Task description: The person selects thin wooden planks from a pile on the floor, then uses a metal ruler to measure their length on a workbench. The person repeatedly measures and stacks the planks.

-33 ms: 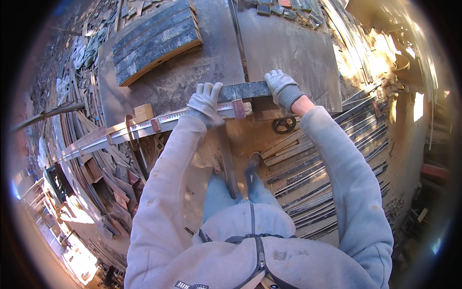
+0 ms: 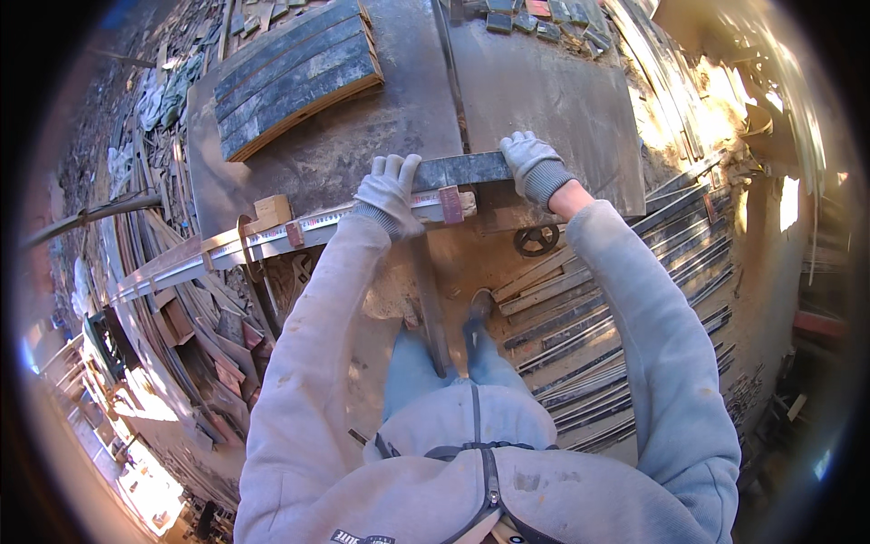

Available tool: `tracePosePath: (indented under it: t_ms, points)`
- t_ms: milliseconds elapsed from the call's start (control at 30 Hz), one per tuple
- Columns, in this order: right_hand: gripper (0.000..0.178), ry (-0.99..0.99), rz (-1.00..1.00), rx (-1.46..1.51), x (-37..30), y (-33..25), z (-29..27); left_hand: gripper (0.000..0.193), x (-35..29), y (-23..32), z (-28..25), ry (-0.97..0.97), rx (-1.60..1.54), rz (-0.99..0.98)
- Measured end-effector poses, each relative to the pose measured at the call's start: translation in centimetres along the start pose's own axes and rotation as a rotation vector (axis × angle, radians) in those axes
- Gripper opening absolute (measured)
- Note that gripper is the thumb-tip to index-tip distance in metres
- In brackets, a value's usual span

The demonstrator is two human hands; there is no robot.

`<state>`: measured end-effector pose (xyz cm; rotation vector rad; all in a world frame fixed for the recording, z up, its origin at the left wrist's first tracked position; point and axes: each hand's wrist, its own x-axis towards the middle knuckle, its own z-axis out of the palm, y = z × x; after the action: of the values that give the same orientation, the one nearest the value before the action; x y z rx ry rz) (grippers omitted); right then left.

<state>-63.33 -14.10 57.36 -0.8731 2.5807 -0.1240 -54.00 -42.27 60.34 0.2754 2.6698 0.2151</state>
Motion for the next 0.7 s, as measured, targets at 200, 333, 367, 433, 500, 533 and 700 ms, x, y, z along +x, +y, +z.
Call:
tracePosePath:
  t_ms: [200, 333, 367, 433, 500, 533, 700]
  points:
    - [0.037, 0.067, 0.083, -0.072, 1.0, 0.1, -0.1, 0.108, 0.5, 0.8, -1.6, 0.014, 0.074, -0.035]
    - [0.035, 0.079, 0.031, -0.078, 1.4, 0.4, -0.5, 0.108, 0.6, 0.9, -1.3, 0.057, 0.094, -0.055]
    - [0.034, 0.052, 0.027, -0.085, 1.6, 0.5, -0.6, 0.109, 0.6, 0.8, -1.2, 0.07, 0.1, -0.051]
    - [0.033, 0.016, 0.02, -0.081, 1.7, 0.7, -0.9, 0.109, 0.7, 0.7, -1.1, 0.078, 0.099, -0.041]
    - [0.031, 0.0, 0.018, -0.091, 1.7, 0.8, -1.1, 0.109, 0.8, 0.6, -1.0, 0.082, 0.102, -0.033]
    - [0.03, 0.025, 0.005, -0.076, 1.5, 0.8, -1.0, 0.109, 0.6, 0.7, -0.9, 0.099, 0.09, -0.031]
    - [0.027, 0.037, -0.002, -0.097, 1.3, 0.6, -1.3, 0.116, 0.4, 0.6, -1.0, 0.123, 0.048, -0.017]
